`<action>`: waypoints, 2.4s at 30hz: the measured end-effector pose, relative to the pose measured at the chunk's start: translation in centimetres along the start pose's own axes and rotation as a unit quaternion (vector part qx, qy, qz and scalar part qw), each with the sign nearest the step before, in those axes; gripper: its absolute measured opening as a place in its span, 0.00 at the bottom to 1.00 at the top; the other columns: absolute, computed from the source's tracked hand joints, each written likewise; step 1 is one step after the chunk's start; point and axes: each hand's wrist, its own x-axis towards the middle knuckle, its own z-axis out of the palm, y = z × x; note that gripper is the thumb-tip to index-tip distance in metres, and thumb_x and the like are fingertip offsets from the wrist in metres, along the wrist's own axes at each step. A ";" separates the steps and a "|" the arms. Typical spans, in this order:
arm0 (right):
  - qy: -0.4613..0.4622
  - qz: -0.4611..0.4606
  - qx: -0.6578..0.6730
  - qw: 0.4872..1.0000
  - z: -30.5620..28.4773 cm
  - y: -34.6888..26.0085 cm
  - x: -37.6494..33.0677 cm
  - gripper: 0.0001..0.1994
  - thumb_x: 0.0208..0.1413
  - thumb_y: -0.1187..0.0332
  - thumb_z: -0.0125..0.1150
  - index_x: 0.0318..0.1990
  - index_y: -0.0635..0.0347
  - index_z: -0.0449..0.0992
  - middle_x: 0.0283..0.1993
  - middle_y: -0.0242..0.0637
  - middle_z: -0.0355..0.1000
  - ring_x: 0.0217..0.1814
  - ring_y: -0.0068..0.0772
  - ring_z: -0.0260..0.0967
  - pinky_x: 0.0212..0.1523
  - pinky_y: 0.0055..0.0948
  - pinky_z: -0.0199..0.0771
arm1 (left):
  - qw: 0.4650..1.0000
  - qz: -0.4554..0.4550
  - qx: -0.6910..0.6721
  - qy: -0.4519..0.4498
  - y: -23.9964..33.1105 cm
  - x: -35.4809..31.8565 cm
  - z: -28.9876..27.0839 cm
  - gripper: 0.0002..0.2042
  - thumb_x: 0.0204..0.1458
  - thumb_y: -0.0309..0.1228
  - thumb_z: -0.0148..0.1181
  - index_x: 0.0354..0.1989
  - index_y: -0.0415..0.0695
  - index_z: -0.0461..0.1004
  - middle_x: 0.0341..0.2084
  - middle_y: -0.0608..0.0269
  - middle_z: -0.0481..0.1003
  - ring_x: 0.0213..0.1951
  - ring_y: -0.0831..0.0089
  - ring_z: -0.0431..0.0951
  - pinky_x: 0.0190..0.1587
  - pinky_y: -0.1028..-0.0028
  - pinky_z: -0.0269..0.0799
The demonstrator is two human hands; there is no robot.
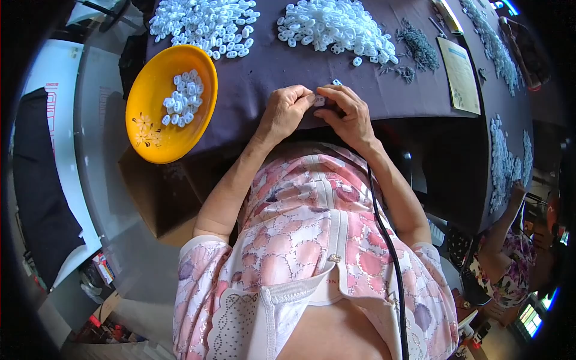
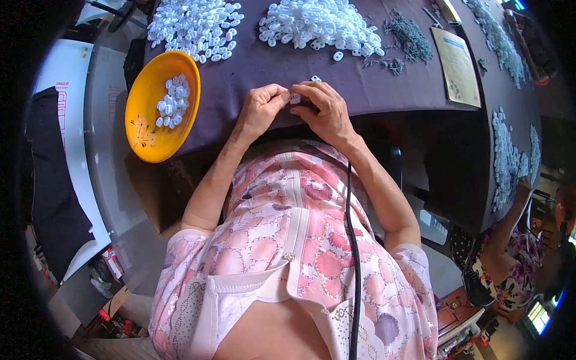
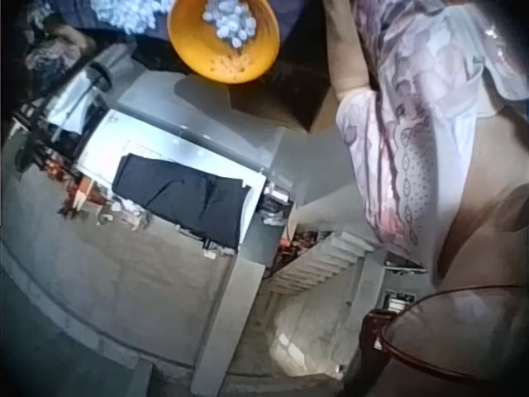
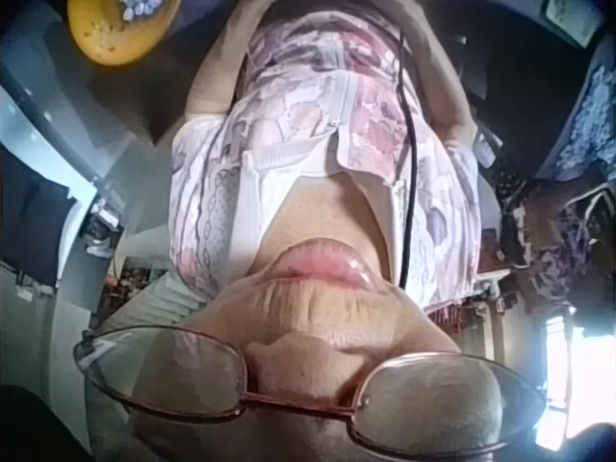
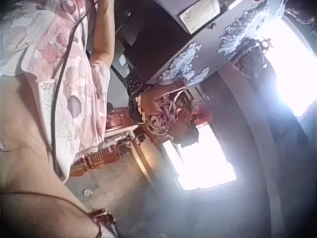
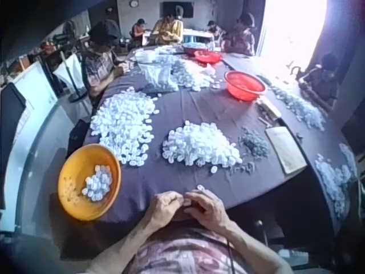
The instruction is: Inspecting small white plastic components for quality control and sorting them into a bowl.
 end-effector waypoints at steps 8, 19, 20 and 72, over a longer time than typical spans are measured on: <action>0.006 -0.010 -0.017 1.000 0.3 0.2 0.1 0.18 0.38 0.75 0.66 0.41 0.59 0.74 0.38 0.37 0.72 0.39 0.39 0.70 0.39 0.31 0.70 | 1.000 -0.014 0.004 -0.004 0.0 0.0 -0.1 0.10 0.54 0.31 0.54 0.30 0.35 0.74 0.19 0.70 0.71 0.25 0.86 0.67 0.28 0.81 0.64; 0.005 -0.041 -0.015 0.999 -0.1 0.1 -0.3 0.15 0.39 0.78 0.64 0.39 0.60 0.74 0.38 0.37 0.72 0.37 0.38 0.71 0.36 0.29 0.71 | 0.999 0.014 0.014 0.030 0.4 -1.0 -0.3 0.07 0.49 0.28 0.57 0.27 0.36 0.74 0.18 0.63 0.73 0.23 0.81 0.70 0.26 0.78 0.66; 0.001 0.027 0.045 0.999 -0.6 -0.2 -0.5 0.11 0.42 0.79 0.63 0.37 0.62 0.75 0.37 0.36 0.72 0.35 0.30 0.72 0.33 0.24 0.71 | 0.999 -0.003 0.011 0.033 0.9 -1.2 -0.9 0.07 0.47 0.28 0.58 0.27 0.36 0.74 0.18 0.57 0.73 0.22 0.77 0.72 0.26 0.75 0.67; 0.109 0.004 -0.257 0.960 -0.3 1.9 0.8 0.04 0.51 0.72 0.59 0.34 0.55 0.75 0.31 0.35 0.70 0.29 0.37 0.71 0.28 0.30 0.70 | 0.904 0.228 -0.009 0.361 12.0 -9.3 -17.3 0.04 0.51 0.26 0.58 0.33 0.39 0.77 0.20 0.72 0.71 0.18 0.89 0.63 0.21 0.88 0.57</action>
